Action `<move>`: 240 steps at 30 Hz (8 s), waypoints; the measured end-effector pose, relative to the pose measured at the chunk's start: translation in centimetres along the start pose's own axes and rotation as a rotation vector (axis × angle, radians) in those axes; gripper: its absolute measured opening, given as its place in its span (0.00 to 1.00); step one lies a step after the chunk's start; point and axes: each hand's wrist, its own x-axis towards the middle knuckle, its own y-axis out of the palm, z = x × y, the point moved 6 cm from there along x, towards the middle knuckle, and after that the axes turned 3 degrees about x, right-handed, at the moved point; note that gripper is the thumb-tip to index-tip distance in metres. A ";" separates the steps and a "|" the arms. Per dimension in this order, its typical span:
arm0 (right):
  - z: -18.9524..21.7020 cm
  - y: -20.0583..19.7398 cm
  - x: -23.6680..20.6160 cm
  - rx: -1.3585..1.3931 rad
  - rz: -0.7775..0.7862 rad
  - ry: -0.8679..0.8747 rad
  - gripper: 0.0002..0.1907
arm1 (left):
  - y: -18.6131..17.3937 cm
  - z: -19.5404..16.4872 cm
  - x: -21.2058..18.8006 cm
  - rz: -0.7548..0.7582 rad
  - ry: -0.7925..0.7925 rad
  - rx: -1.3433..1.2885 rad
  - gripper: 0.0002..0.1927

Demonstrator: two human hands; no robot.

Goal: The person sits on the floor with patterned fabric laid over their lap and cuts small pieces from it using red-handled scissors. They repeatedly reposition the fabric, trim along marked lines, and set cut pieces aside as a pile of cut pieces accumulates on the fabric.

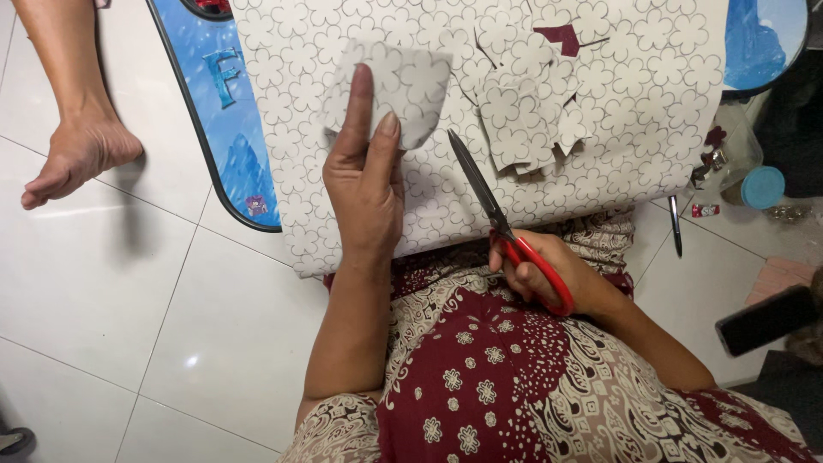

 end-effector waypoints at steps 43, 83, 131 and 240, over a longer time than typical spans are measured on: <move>2.8 -0.3 0.0 -0.124 -0.167 -0.058 0.48 | 5.3 4.0 -5.9 0.106 0.041 0.455 0.25; 2.3 -0.6 -0.2 -0.046 -0.164 -0.079 0.47 | 3.4 4.7 -5.0 0.034 0.090 0.364 0.21; 2.6 -1.3 -0.2 -0.012 -0.208 -0.052 0.59 | 4.0 5.7 -8.4 0.153 -0.020 0.431 0.27; 3.4 -0.8 0.1 -0.043 -0.191 -0.072 0.55 | 5.1 3.0 -7.0 0.114 0.180 0.589 0.18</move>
